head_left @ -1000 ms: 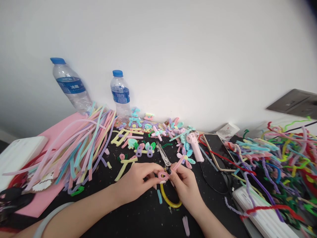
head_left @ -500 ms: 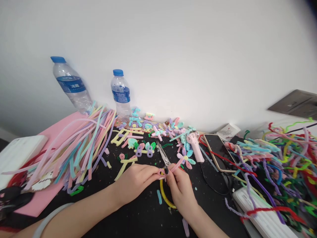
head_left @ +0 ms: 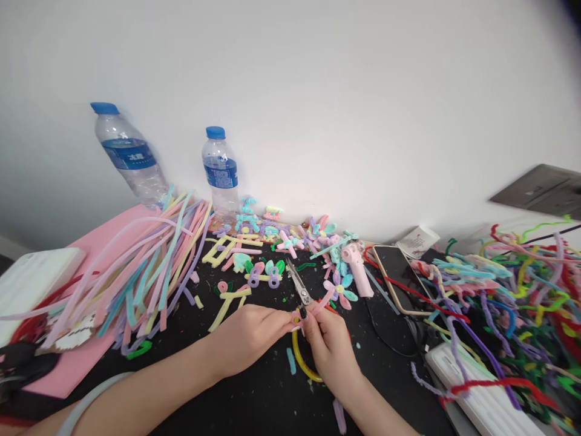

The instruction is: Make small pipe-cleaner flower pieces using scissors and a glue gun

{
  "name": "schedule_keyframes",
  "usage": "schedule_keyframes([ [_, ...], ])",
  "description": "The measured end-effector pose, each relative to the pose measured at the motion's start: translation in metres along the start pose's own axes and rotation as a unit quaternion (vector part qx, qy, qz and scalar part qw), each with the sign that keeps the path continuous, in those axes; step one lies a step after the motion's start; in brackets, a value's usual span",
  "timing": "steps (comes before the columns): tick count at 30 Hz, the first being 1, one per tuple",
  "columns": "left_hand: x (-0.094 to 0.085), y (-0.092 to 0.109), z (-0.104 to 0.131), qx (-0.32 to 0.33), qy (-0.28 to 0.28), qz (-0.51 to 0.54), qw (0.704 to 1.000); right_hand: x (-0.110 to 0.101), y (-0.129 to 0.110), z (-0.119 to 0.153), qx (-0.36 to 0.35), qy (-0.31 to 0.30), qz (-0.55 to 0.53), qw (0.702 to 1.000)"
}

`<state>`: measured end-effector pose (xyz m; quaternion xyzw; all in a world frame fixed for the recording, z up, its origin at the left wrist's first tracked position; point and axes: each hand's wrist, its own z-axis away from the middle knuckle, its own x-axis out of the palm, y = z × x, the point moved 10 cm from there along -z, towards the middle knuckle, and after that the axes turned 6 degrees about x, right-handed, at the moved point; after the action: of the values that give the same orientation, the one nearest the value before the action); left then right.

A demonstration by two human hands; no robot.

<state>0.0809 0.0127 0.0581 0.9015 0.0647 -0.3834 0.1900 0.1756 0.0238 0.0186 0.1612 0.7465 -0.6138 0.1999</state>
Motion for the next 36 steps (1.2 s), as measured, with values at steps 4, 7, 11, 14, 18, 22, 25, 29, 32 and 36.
schedule_keyframes([
  [4,0.008,-0.008,0.002,-0.045,-0.032,0.041,0.998,0.000,0.005,0.001,0.024,-0.005,-0.023,0.999],
  [7,0.009,-0.022,0.003,-0.127,-0.025,0.125,0.984,0.000,0.014,0.000,0.057,-0.008,-0.061,0.996],
  [11,0.006,-0.032,0.003,-0.183,0.013,0.208,0.961,0.003,0.019,0.000,0.071,-0.027,-0.106,0.992],
  [14,0.005,-0.032,0.003,-0.175,0.019,0.205,0.963,0.004,0.022,0.001,0.073,-0.030,-0.109,0.991],
  [18,0.002,-0.029,0.004,-0.145,0.031,0.188,0.971,0.004,0.023,0.000,0.075,-0.030,-0.102,0.992],
  [22,-0.003,-0.022,0.002,-0.100,0.045,0.169,0.980,0.005,0.022,-0.001,0.075,-0.033,-0.108,0.991],
  [25,-0.005,-0.020,0.003,-0.084,0.052,0.161,0.982,0.006,0.023,-0.001,0.080,-0.034,-0.120,0.989],
  [29,-0.007,-0.023,0.005,-0.101,0.065,0.157,0.980,0.005,0.024,-0.001,0.086,-0.028,-0.123,0.988],
  [32,-0.008,-0.024,0.005,-0.112,0.069,0.159,0.978,0.003,0.021,-0.001,0.085,-0.026,-0.123,0.988],
  [36,-0.010,-0.028,0.005,-0.133,0.075,0.160,0.975,0.001,0.017,-0.002,0.081,-0.024,-0.139,0.987],
])
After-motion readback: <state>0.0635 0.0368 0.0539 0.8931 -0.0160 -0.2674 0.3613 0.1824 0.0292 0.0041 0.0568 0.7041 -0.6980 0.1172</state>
